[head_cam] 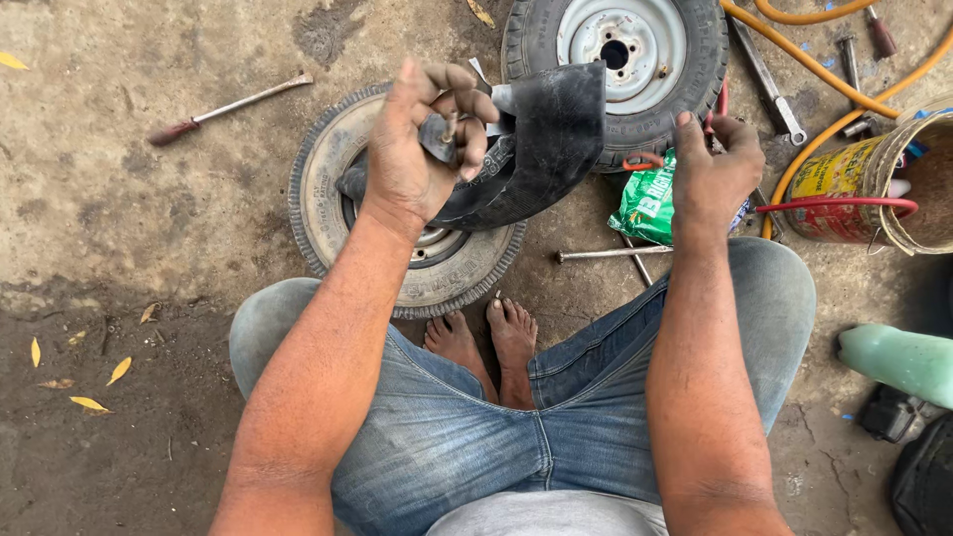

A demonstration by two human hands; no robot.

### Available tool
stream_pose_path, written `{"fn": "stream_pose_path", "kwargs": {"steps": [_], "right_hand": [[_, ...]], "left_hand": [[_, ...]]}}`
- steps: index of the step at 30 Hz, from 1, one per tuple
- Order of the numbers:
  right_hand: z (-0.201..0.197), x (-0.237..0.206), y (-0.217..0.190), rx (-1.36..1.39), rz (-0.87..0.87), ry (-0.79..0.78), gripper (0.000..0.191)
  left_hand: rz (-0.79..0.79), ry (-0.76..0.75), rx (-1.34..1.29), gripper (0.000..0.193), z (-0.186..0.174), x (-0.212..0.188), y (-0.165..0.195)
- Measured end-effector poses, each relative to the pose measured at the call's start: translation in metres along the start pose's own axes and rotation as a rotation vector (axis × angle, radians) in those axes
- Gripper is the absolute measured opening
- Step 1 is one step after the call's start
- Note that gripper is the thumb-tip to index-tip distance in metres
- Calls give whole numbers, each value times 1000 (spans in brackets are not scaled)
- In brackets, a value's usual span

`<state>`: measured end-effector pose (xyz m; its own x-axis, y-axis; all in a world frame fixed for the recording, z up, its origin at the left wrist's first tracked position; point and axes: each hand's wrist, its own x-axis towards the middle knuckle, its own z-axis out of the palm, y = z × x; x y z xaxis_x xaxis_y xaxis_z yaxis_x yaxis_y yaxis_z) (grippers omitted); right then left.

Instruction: The person cuts a piece of rubber from a tire using scissors and then inserts it into another tire. The person uses scissors to cut the rubber and then places it inside the tire.

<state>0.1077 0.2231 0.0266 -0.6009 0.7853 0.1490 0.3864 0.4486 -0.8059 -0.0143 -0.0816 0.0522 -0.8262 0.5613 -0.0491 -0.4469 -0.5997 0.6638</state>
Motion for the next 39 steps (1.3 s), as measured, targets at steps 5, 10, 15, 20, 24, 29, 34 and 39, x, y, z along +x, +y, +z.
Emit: {"fn": "stream_pose_path", "kwargs": {"steps": [5,10,15,20,24,29,34,39], "right_hand": [[20,-79,-61,272,-316,-403,23],[44,-116,-99,516,-128,-644,16],[39,-108,-92,505,-167,-667,10],[-3,-80,-76,502,-239,-400,11],[-110,-15,-47,514,-404,21,13],[-216,63,12,248,-96,276,18],[-199,57,20,208,130,156,7],[-102,12,-18,308,-252,-276,7]], "left_hand": [[-62,-64,550,50,7,3,-6],[135,-205,797,57,14,-2,-27],[1,-183,712,57,13,-5,-31],[49,-105,696,55,15,10,-21],[235,65,1211,29,2,15,-17],[281,70,1425,45,-26,19,-29],[-30,-77,1637,43,-39,24,-64],[-203,-120,1831,59,-53,12,-116]]}}
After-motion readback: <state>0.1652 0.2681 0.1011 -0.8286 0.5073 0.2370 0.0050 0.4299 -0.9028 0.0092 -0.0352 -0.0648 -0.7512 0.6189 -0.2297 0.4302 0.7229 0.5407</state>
